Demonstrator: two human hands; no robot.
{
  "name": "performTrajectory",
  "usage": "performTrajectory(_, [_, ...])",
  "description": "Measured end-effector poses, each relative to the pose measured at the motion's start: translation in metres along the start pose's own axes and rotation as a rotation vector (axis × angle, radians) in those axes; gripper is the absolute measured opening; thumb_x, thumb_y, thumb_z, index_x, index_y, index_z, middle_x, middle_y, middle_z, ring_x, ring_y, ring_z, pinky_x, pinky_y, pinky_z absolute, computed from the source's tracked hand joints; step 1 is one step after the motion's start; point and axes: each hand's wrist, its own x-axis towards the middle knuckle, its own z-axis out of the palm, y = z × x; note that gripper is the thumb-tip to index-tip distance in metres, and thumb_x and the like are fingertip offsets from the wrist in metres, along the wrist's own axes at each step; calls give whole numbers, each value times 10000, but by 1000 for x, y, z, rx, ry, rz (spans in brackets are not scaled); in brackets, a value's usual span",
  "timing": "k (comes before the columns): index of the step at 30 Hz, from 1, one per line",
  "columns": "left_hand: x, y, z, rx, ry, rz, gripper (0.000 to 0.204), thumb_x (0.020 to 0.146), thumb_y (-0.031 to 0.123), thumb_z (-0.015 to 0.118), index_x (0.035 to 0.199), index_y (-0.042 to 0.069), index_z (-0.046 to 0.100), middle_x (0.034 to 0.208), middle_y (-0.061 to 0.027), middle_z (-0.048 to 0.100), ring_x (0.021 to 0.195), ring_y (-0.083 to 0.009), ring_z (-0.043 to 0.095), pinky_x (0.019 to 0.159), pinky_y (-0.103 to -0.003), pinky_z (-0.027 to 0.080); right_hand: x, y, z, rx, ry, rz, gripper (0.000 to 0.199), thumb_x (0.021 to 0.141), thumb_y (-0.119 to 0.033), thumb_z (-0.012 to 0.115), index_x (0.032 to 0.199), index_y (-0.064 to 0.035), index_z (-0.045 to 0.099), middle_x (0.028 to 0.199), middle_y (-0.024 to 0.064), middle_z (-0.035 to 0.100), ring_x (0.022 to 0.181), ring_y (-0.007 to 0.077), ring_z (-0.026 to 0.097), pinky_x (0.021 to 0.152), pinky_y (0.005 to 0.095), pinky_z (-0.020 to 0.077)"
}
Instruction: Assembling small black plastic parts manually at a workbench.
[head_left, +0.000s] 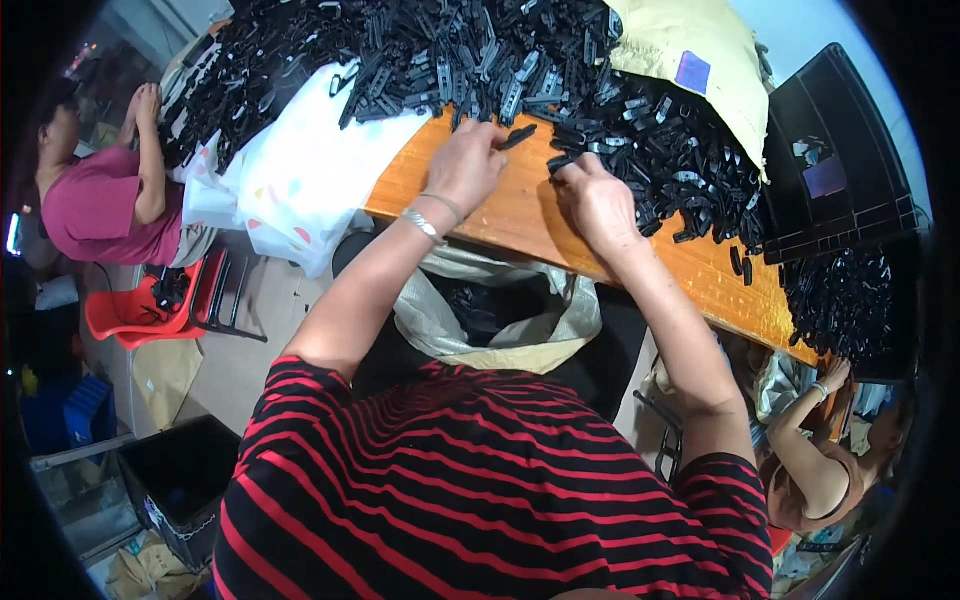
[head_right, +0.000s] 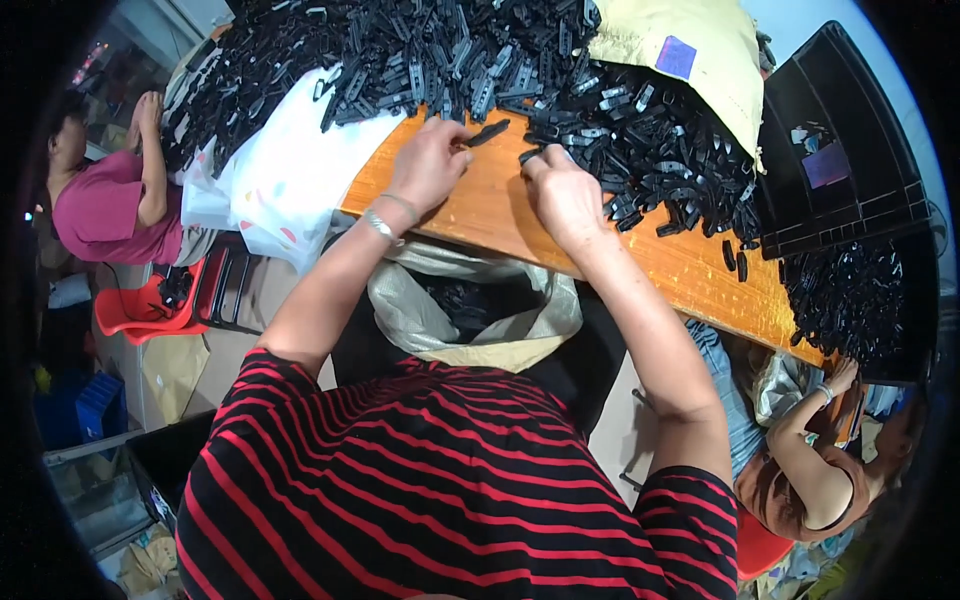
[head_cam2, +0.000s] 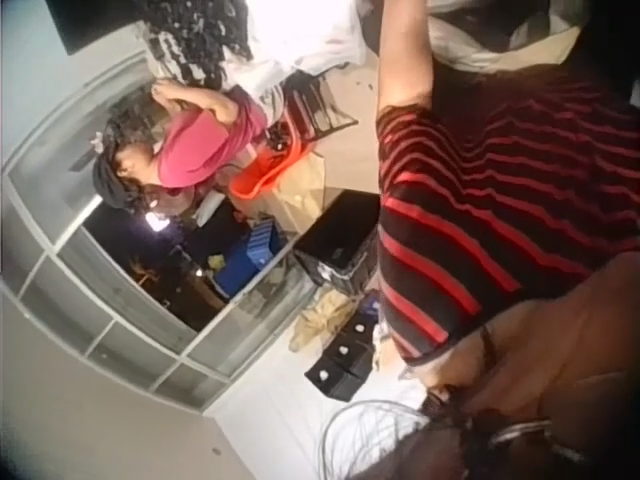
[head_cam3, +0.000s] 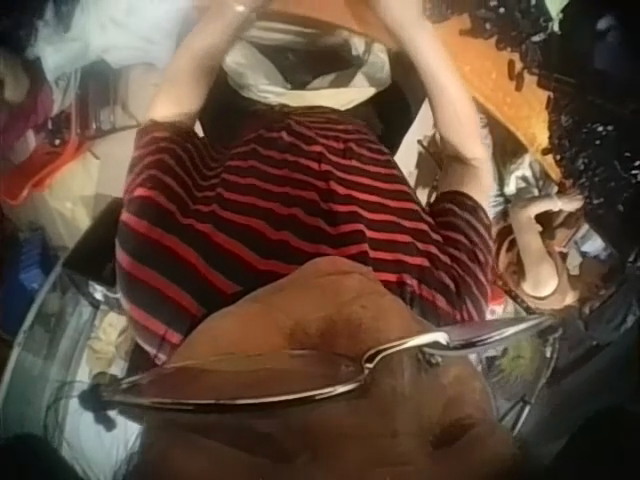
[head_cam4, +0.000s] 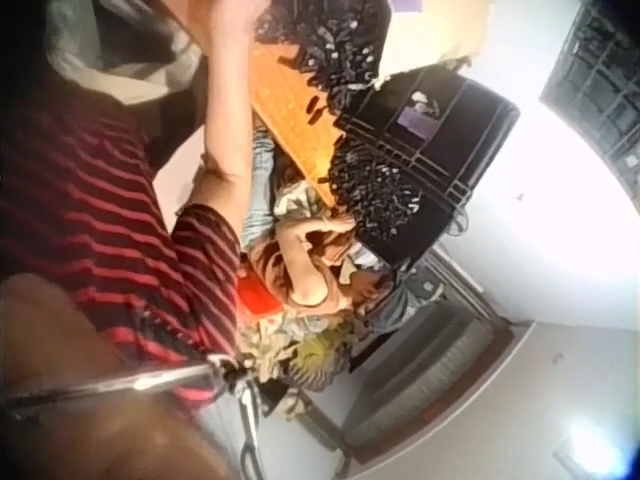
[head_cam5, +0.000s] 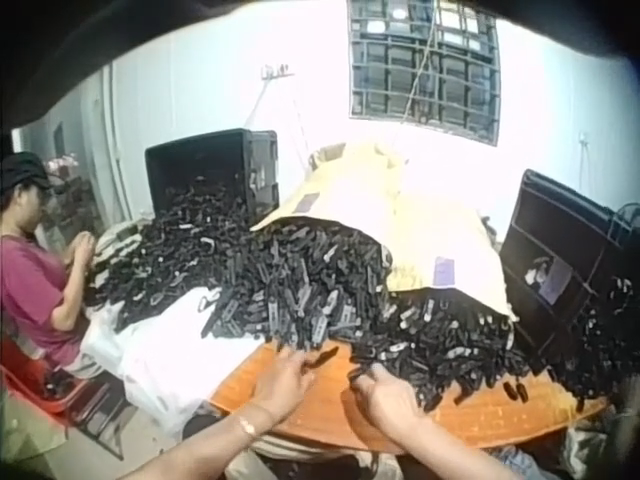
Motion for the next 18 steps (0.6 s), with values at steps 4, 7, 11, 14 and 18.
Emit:
performTrajectory(4, [19, -6, 20, 188, 38, 79, 176, 767, 145, 671, 917, 60, 637, 914, -122, 571, 852, -335, 589, 723, -417, 488, 14, 4, 10, -161, -100, -182, 128, 763, -80, 540, 875, -51, 596, 892, 143, 543, 766, 284, 624, 642, 366, 523])
performTrajectory(7, [23, -9, 28, 221, -24, 69, 146, 768, 152, 674, 866, 55, 626, 898, -123, 562, 822, -334, 594, 717, -425, 489, 22, 7, 11, -219, -161, -245, 82, 771, -82, 535, 824, -28, 567, 902, 153, 538, 751, 291, 624, 628, 357, 529])
performTrajectory(11, [21, -11, 28, 191, -52, 44, 128, 765, 153, 669, 831, 50, 631, 873, -125, 577, 800, -330, 598, 715, -418, 491, 25, 10, 8, -125, -161, -234, 98, 748, -47, 558, 845, -29, 555, 896, 164, 531, 740, 309, 617, 618, 372, 522])
performTrajectory(14, [15, -10, 24, 138, -46, 26, 119, 756, 153, 667, 807, 48, 642, 849, -128, 591, 794, -324, 599, 708, -405, 490, 15, 5, 8, 153, -83, -140, 162, 710, -7, 589, 861, -34, 538, 887, 149, 522, 737, 319, 606, 612, 395, 507])
performTrajectory(18, [4, -8, 16, 87, -62, -2, 119, 750, 154, 663, 792, 43, 653, 827, -128, 604, 779, -313, 599, 695, -396, 486, -7, -1, 19, 262, 40, -281, 168, 716, -1, 614, 866, -47, 554, 907, 79, 557, 775, 283, 584, 649, 371, 493])
